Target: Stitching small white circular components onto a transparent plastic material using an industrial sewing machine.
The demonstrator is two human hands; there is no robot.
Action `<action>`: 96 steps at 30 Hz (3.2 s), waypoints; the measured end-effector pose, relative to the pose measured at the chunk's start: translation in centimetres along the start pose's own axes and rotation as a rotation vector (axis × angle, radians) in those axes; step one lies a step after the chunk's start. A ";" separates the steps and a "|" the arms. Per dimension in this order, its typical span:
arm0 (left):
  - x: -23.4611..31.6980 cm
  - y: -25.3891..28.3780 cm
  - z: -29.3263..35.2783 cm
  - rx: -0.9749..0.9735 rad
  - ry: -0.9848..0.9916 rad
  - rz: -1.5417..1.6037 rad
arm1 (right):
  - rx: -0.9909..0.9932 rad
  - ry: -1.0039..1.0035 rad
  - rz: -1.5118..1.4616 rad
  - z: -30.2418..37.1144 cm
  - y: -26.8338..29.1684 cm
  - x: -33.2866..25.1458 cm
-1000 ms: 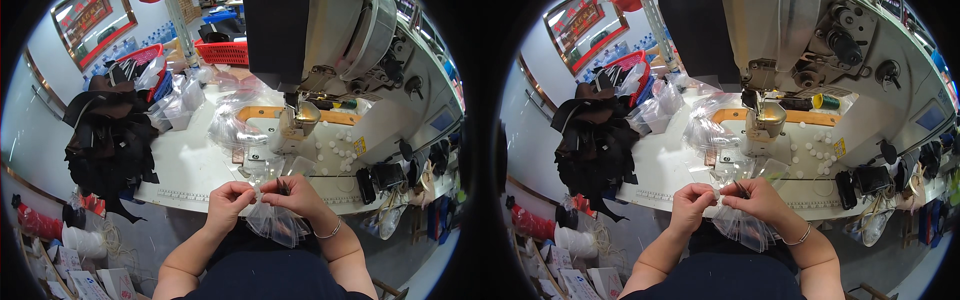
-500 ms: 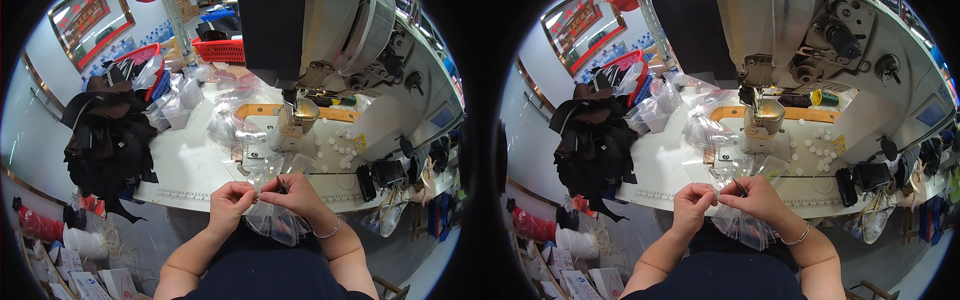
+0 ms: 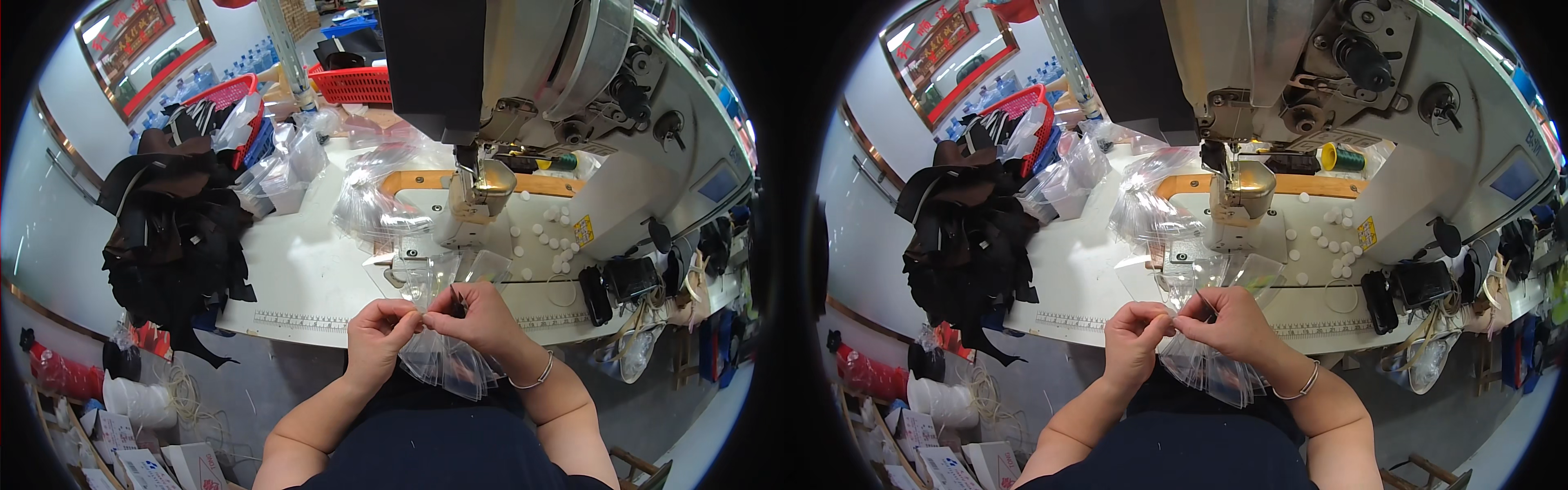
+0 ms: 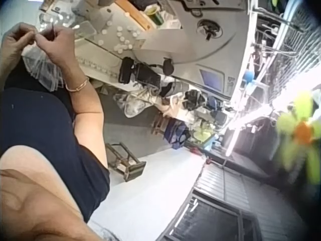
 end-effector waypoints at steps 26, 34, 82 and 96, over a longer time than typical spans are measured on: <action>0.3 -3.5 -1.8 -0.192 0.260 0.061 | 0.398 0.971 0.536 -0.4 4.9 -4.3; 0.6 -6.1 -5.8 -0.324 0.383 0.197 | 0.775 1.461 0.988 1.6 7.0 -9.5; 1.1 -10.5 -15.1 -0.233 0.524 -0.230 | 0.800 1.286 1.034 -5.1 12.7 -9.0; 1.0 -10.7 -13.8 -0.137 0.420 -0.188 | 0.866 1.312 1.079 -8.1 13.3 -8.1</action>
Point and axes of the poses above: each hand's wrist, its own z-axis away from the middle knuckle, its own y-axis out of the back of the hand, x = y × z, the point moved 7 cm from there along -z, towards the middle knuckle, and after that the axes turned 12 degrees about x, right-handed, at the moved point
